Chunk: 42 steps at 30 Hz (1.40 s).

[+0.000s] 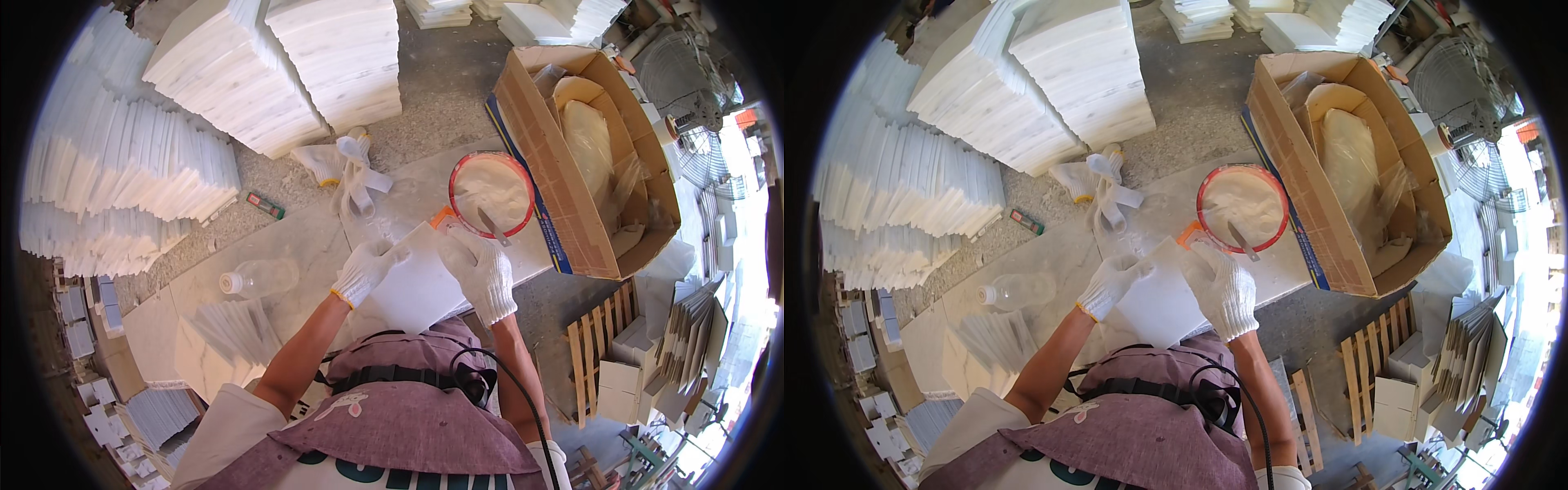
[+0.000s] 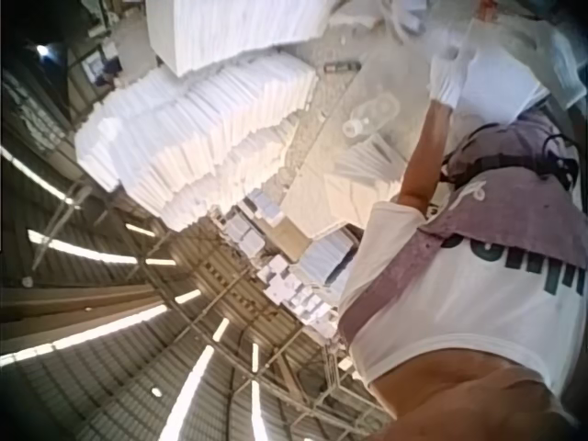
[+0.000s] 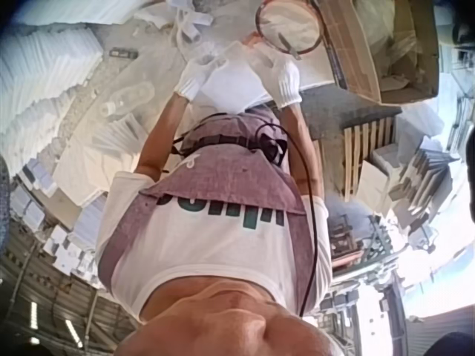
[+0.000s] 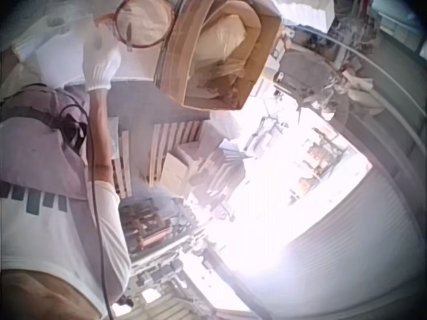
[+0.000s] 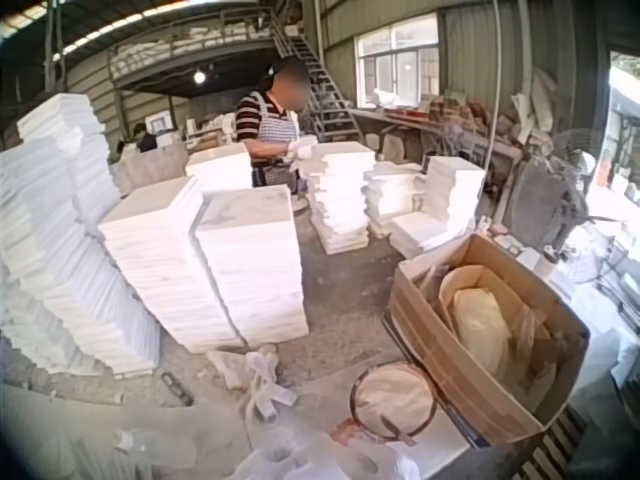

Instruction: The person applies a white paste from a red-rimmed container onto the edges of white foam sheets using a small metal spatula. They handle each sheet individually, spread the paste along the edges, and place the treated sheets into a cardboard box.

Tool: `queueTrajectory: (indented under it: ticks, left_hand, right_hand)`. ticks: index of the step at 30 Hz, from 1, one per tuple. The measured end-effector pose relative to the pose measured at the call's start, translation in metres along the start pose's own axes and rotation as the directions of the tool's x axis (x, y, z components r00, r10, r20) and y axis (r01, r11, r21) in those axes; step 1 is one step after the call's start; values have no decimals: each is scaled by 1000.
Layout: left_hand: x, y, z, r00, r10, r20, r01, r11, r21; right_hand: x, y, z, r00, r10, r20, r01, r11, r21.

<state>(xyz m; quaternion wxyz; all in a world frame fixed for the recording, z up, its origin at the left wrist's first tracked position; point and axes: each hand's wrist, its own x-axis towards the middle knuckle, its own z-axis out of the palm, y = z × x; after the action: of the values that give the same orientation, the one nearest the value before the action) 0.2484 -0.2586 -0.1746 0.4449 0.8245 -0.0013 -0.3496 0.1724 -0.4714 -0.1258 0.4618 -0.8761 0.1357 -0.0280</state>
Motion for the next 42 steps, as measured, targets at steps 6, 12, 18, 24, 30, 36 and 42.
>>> queueTrajectory:
  ticks: [6,12,18,24,30,36,42]
  left_hand:
    - [0,-1,0,1000,8,6,-8,1000,5]
    - [0,-5,2,999,32,-19,-32,999,-8]
    - [5,-11,2,1000,12,-7,-12,1000,4]
    - [-2,1,1,1000,-4,-20,4,1000,11]
    - [-8,5,-2,1000,-11,-24,12,999,38]
    - [-19,27,-2,1000,29,2,-29,1000,5]
    - [-23,36,3,999,18,-41,-11,987,161]
  right_hand:
    - [0,-3,-1,1000,19,9,-19,1000,3]
    - [1,-12,-5,997,78,29,-79,997,16]
    - [0,-3,-1,1000,-7,-8,7,1000,4]
    - [-13,3,-13,992,95,86,-111,973,204]
    - [-50,41,-33,949,250,193,-305,577,758]
    - [-79,89,-44,905,415,96,-263,367,892]
    - [-63,114,-49,879,349,-325,-171,866,470]
